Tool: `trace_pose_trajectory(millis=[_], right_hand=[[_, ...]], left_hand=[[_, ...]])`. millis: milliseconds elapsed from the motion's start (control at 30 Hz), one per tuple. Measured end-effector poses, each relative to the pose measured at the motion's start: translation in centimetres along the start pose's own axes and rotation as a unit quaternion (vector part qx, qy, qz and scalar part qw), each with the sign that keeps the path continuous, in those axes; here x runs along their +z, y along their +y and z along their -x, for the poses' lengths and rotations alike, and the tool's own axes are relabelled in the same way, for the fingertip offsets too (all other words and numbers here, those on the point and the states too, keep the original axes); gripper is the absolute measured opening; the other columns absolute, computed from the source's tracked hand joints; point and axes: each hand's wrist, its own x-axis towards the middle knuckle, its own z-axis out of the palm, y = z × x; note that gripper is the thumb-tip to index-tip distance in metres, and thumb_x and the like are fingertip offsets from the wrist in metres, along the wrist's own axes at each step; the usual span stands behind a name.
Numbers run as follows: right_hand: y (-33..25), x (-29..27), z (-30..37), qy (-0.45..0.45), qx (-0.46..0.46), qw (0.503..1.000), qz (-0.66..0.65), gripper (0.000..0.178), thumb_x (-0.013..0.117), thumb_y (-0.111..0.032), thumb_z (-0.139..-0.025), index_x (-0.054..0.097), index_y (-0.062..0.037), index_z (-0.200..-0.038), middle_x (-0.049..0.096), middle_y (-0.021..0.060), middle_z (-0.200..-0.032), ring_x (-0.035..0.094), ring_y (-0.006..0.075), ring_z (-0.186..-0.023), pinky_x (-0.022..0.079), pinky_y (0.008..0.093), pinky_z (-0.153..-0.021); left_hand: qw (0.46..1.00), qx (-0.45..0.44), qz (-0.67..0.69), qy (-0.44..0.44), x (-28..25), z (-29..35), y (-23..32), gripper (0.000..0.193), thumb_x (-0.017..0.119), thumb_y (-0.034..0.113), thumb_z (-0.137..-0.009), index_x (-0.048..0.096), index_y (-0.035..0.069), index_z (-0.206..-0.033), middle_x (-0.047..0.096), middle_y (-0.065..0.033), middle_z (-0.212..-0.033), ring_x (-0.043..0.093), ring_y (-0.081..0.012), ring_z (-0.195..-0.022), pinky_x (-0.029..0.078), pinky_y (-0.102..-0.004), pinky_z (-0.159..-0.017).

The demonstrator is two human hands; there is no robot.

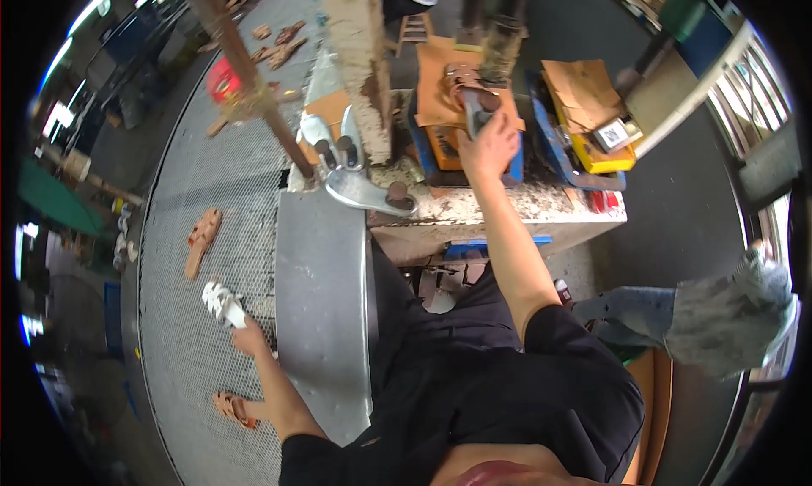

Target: Assemble and press soles onto sandal uppers using a mechanical press.

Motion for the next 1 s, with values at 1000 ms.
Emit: trace_pose_trajectory(millis=[1000], right_hand=[[5.8, -13.9, 33.6, -0.419, 0.050, 0.869, -0.259, 0.029, 0.072, -0.002, -0.092, 0.069, 0.0004, -0.121, 0.068, 0.0188, -0.110, 0.072, 0.0317, -0.090, 0.058, 0.0420, -0.081]], left_hand=[[0.873, 0.152, 0.433, -0.164, 0.5, -8.7, 17.0, 0.059, 0.084, 0.025, -0.093, 0.062, -0.010, -0.134, 0.074, -0.0266, -0.124, 0.075, -0.0332, -0.111, 0.057, -0.0413, -0.097]])
